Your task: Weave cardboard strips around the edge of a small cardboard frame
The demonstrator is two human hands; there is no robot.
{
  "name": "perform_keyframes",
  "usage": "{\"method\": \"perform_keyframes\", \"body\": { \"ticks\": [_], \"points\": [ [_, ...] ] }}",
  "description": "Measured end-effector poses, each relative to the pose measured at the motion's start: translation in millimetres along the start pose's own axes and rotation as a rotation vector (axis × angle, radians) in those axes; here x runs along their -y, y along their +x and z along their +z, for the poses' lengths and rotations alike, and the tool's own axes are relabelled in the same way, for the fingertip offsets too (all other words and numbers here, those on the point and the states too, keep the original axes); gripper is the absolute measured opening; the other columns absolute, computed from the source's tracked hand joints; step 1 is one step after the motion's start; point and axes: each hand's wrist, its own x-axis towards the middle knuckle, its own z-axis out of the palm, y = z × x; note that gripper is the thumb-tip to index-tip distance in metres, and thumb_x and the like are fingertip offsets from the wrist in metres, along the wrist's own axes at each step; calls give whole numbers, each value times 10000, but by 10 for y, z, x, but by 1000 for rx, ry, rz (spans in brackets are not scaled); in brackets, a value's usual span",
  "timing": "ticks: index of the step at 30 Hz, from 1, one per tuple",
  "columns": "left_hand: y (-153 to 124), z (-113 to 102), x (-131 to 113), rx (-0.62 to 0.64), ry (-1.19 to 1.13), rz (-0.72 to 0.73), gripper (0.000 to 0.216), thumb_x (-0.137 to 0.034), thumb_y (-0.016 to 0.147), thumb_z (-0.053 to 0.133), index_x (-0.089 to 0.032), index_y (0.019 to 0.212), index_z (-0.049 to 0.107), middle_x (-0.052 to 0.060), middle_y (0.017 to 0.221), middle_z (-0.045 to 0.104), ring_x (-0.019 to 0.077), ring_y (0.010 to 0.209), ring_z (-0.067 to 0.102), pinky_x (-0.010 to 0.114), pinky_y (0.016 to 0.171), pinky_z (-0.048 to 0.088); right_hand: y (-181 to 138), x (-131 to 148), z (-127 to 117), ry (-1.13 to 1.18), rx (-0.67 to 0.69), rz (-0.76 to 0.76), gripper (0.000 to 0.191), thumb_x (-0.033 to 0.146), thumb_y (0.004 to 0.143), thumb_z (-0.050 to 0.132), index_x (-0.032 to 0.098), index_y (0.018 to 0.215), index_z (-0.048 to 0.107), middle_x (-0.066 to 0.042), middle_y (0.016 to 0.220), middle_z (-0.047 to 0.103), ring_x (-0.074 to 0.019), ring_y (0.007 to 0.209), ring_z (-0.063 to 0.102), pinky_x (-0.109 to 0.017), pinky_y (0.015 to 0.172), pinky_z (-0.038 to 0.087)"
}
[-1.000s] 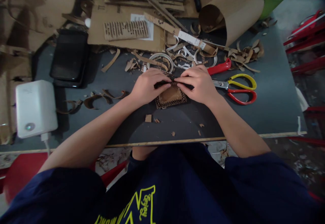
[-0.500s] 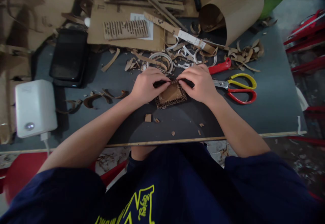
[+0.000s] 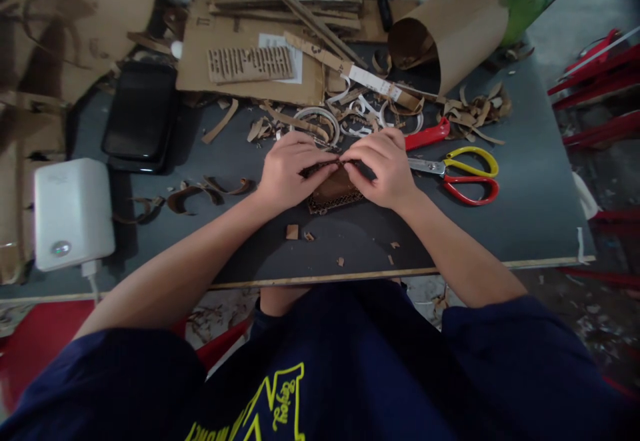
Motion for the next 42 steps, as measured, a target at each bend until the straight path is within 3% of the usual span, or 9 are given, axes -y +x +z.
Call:
{"method": "perform_keyframes", "body": {
  "ticks": [4, 8, 12, 15, 20, 26, 30, 34, 42],
  "points": [
    [-7, -21, -50, -7, 3, -9, 220, -347, 917, 601, -213, 924, 775, 43, 843, 758, 230, 968, 674, 382, 888, 534, 60, 38, -102, -62, -9, 12, 282, 377, 1009, 447, 279, 1138, 678, -60, 1154, 719, -272, 1138, 631, -517, 1096, 361],
    [-12, -44, -62, -63, -93, -143, 213, -353, 894, 624, -199, 888, 771, 38, 856, 756, 202, 907, 668, 329, 804, 529, 50, 18, -574, -165, -52, 154, 290, 317, 966, 504, 227, 1174, 685, -112, 1185, 715, -308, 1151, 629, -529, 1036, 430],
    [-11, -40, -41, -91, -149, -266, 213, -382, 882, 651, -212, 866, 778, 29, 769, 728, 172, 770, 623, 290, 642, 470, -395, -395, -1032, -368, 151, 401, 295, 210, 834, 561, 151, 1067, 732, -175, 1041, 742, -308, 904, 681, -503, 808, 509],
    [-23, 10, -23, -95, -197, -337, 198, -358, 869, 640, -201, 878, 759, 31, 806, 723, 119, 588, 503, 283, 562, 412, -841, -830, -1120, -479, 282, 397, 317, 207, 731, 622, 131, 1019, 730, -205, 967, 723, -283, 759, 652, -437, 618, 468],
    [-41, 53, -16, -63, -347, -394, 171, -323, 871, 616, -190, 936, 701, 24, 781, 728, 70, 457, 325, 257, 472, 304, -1078, -1086, -1101, -305, 360, 403, 448, 166, 697, 617, 176, 1142, 668, -180, 1206, 677, -322, 1048, 659, -444, 812, 515],
    [-15, -1, 34, -159, -301, -333, 195, -371, 813, 711, -208, 918, 738, 32, 798, 691, 91, 544, 440, 264, 547, 395, -1041, -690, -1141, -95, 194, 722, 308, 345, 599, 797, 244, 834, 625, -124, 928, 697, -263, 813, 629, -434, 737, 445],
    [6, 67, 68, -184, -533, -392, 222, -409, 818, 726, -201, 896, 729, 37, 854, 720, 125, 672, 600, 263, 614, 498, -1034, -236, -1099, 648, 70, 1079, 601, 668, 531, 833, 265, 861, 533, 63, 637, 453, -95, 468, 377, -300, 477, 318],
    [20, 113, 76, -205, -649, -435, 324, -500, 825, 750, -195, 931, 721, 55, 966, 749, 169, 898, 696, 293, 805, 584, -912, 196, -1083, 884, 207, 928, 701, 824, 604, 743, 226, 930, 577, 41, 772, 457, -51, 500, 381, -261, 441, 334],
    [17, 97, 97, -183, -681, -467, 404, -592, 864, 701, -202, 969, 719, 54, 1037, 757, 172, 993, 708, 275, 849, 611, -710, 446, -987, 599, 497, 828, 538, 753, 819, 613, 218, 860, 576, 33, 662, 460, -108, 547, 449, -281, 479, 442]
  ]
}}
